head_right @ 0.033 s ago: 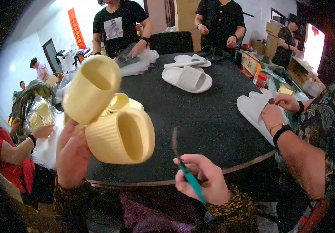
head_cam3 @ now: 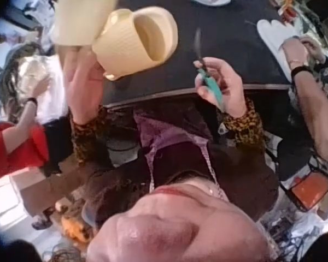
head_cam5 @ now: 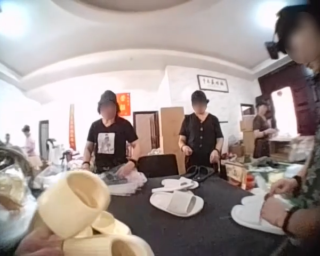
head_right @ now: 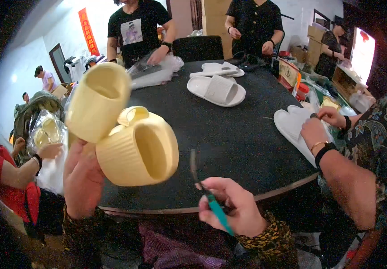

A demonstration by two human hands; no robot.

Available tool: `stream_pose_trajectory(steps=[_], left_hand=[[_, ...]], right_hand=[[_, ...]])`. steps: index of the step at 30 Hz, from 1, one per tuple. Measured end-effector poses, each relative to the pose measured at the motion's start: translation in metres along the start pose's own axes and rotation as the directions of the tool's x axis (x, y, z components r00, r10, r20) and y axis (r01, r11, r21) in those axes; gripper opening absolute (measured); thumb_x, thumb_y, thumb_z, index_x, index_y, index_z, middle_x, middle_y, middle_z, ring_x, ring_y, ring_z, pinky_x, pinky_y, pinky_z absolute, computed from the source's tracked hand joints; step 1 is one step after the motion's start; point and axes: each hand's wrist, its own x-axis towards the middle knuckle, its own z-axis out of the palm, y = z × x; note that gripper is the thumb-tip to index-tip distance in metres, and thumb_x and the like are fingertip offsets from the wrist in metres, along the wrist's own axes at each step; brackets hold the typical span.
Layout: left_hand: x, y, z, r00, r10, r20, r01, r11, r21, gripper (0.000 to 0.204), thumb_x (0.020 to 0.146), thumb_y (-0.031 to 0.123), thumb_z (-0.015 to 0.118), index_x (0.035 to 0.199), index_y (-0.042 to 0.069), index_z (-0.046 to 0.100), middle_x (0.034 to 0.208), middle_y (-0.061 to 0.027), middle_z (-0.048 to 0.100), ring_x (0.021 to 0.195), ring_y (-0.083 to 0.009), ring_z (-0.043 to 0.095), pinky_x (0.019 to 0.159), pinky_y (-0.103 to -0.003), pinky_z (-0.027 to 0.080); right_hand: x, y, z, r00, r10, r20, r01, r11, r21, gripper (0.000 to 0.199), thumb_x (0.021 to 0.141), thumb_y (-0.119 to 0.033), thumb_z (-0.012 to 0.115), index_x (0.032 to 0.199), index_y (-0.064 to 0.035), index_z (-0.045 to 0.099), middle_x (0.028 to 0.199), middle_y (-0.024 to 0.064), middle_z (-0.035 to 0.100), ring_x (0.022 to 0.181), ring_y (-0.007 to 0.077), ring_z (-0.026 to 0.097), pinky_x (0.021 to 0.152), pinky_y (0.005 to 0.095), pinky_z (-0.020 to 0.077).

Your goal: Using scissors to trim excess plastic material or threads from mass-produced sandals.

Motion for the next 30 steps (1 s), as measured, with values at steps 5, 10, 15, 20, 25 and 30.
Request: stream_pose_trajectory(steps=[5, 10, 15, 20, 25, 30], left_hand=[[-0.013, -0.007, -0.015, 0.997, 0.064, -0.041, -0.064, 0.998, -0.019, 0.051, 0.085, 0.000, 0.044, 0.134, -0.003, 0.027, 0.117, -0.0198, 0.053, 0.097, -0.0219, 0.058, 0.078, -0.033, 0.048], [-0.025, -0.019, -0.024, 0.993, 0.069, -0.098, -0.075, 0.996, -0.054, 0.055, 0.086, 0.000, 0.043, 0.137, -0.002, 0.021, 0.120, -0.0227, 0.051, 0.099, -0.0241, 0.058, 0.079, -0.035, 0.049], [-0.032, -0.024, -0.027, 0.991, 0.073, -0.114, -0.084, 0.992, -0.093, 0.057, 0.087, -0.001, 0.041, 0.139, 0.000, 0.019, 0.129, -0.0276, 0.044, 0.108, -0.0282, 0.055, 0.083, -0.036, 0.048], [-0.035, -0.027, -0.027, 0.985, 0.116, -0.127, -0.125, 0.990, -0.065, 0.058, 0.087, -0.001, 0.041, 0.140, 0.001, 0.017, 0.131, -0.0271, 0.042, 0.111, -0.0267, 0.053, 0.085, -0.034, 0.046], [-0.034, -0.030, -0.025, 0.989, 0.090, -0.118, -0.097, 0.994, -0.052, 0.059, 0.087, -0.004, 0.042, 0.140, 0.002, 0.016, 0.131, -0.0260, 0.043, 0.109, -0.0244, 0.053, 0.083, -0.032, 0.046], [-0.033, -0.035, -0.028, 0.994, 0.040, -0.099, -0.047, 0.997, -0.064, 0.062, 0.085, -0.006, 0.045, 0.140, 0.001, 0.016, 0.130, -0.0253, 0.044, 0.111, -0.0256, 0.052, 0.086, -0.033, 0.046]], right_hand=[[0.024, 0.002, 0.020, 0.995, 0.032, 0.095, -0.003, 0.956, -0.292, 0.056, 0.076, -0.006, 0.071, 0.124, -0.0052, 0.042, 0.094, 0.0085, 0.057, 0.085, 0.0139, 0.057, 0.076, 0.0287, 0.0477], [0.038, 0.013, 0.034, 0.997, 0.025, 0.077, 0.016, 0.875, -0.484, 0.053, 0.076, -0.012, 0.070, 0.121, -0.0043, 0.044, 0.091, 0.0124, 0.057, 0.081, 0.0176, 0.059, 0.072, 0.0308, 0.0496], [0.044, 0.016, 0.041, 0.996, 0.012, 0.089, 0.038, 0.841, -0.540, 0.050, 0.078, -0.014, 0.068, 0.121, -0.0032, 0.044, 0.095, 0.0161, 0.059, 0.079, 0.0220, 0.062, 0.071, 0.0333, 0.0505], [0.046, 0.017, 0.047, 0.996, 0.004, 0.089, 0.049, 0.805, -0.591, 0.049, 0.077, -0.014, 0.069, 0.118, -0.0027, 0.045, 0.094, 0.0185, 0.060, 0.079, 0.0275, 0.064, 0.069, 0.0349, 0.0504], [0.048, 0.025, 0.044, 0.990, -0.103, 0.091, 0.138, 0.745, -0.652, 0.046, 0.077, -0.013, 0.069, 0.116, -0.0023, 0.047, 0.086, 0.0194, 0.060, 0.076, 0.0299, 0.064, 0.066, 0.0357, 0.0500], [0.047, 0.022, 0.040, 0.998, -0.037, 0.042, 0.055, 0.773, -0.632, 0.043, 0.077, -0.011, 0.070, 0.113, -0.0021, 0.049, 0.082, 0.0180, 0.061, 0.074, 0.0267, 0.065, 0.063, 0.0329, 0.0499]])
